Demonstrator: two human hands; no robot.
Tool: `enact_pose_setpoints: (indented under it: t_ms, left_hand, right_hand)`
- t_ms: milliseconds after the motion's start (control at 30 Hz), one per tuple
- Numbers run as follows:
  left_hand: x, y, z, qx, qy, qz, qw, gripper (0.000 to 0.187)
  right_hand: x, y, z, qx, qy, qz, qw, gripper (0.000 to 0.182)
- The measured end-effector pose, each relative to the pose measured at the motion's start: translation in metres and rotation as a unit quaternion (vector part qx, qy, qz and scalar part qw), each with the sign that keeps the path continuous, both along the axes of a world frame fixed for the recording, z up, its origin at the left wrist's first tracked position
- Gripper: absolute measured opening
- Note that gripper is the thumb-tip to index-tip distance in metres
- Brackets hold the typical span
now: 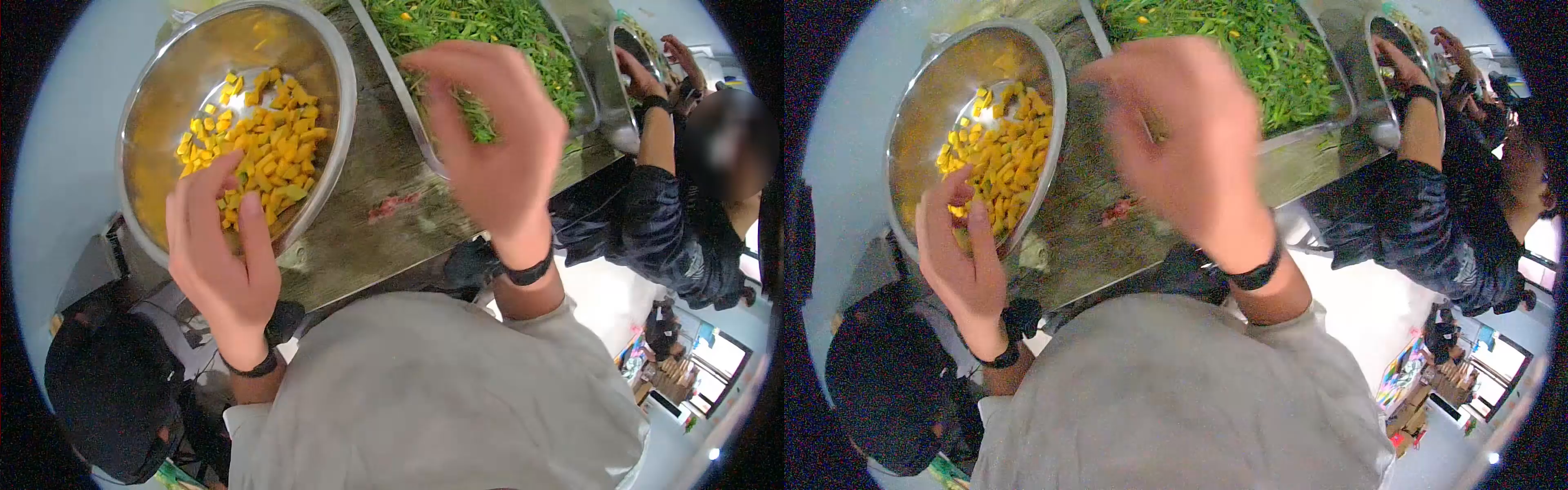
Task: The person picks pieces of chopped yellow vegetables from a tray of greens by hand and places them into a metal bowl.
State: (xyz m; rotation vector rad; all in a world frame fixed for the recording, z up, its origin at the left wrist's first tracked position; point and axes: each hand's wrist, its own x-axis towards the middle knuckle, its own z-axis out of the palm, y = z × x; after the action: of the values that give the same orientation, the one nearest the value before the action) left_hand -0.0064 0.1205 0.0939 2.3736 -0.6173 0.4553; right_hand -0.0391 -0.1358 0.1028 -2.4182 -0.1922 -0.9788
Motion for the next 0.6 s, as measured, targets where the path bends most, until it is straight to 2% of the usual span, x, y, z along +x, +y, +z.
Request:
enact_pose_setpoints:
  t_ms: [67,100,167,267,400,500,533,567,600]
  left_hand:
    - [-0.001,0.003,-0.001,0.02,0.009,-0.012,1.0,0.028]
    - [0.0,0.003,-0.001,0.032,0.013,-0.019,0.999,0.027]
    - [0.0,0.001,-0.002,0.023,0.022,-0.02,0.999,0.026]
    - [-0.002,0.0,-0.001,0.028,0.053,-0.021,0.998,0.025]
    - [-0.002,0.0,-0.001,0.046,0.056,-0.024,0.997,0.024]
    - [-0.002,0.0,-0.001,0.052,0.06,-0.028,0.996,0.023]
    - [-0.002,0.0,-0.002,0.053,0.06,-0.027,0.996,0.023]
    - [-0.002,0.0,-0.003,0.048,0.062,-0.025,0.997,0.022]
    - [-0.002,0.0,-0.004,0.045,0.066,-0.023,0.997,0.022]
  right_hand:
    - [-0.012,-0.04,-0.015,-0.099,0.044,-0.191,0.975,0.025]
    - [-0.018,-0.057,-0.025,-0.138,0.092,-0.249,0.954,0.031]
    - [-0.03,-0.076,-0.051,-0.163,0.181,-0.305,0.921,0.031]
    - [-0.03,-0.072,-0.055,-0.093,0.239,-0.22,0.941,0.029]
    - [-0.028,-0.049,-0.05,-0.019,0.216,-0.06,0.974,0.03]
    - [-0.029,-0.061,-0.052,0.053,0.17,-0.017,0.984,0.029]
    - [-0.03,-0.068,-0.052,0.059,0.156,-0.025,0.986,0.035]
    - [-0.029,-0.071,-0.046,-0.017,0.135,-0.07,0.988,0.043]
    - [-0.025,-0.072,-0.042,-0.008,0.125,-0.095,0.988,0.047]
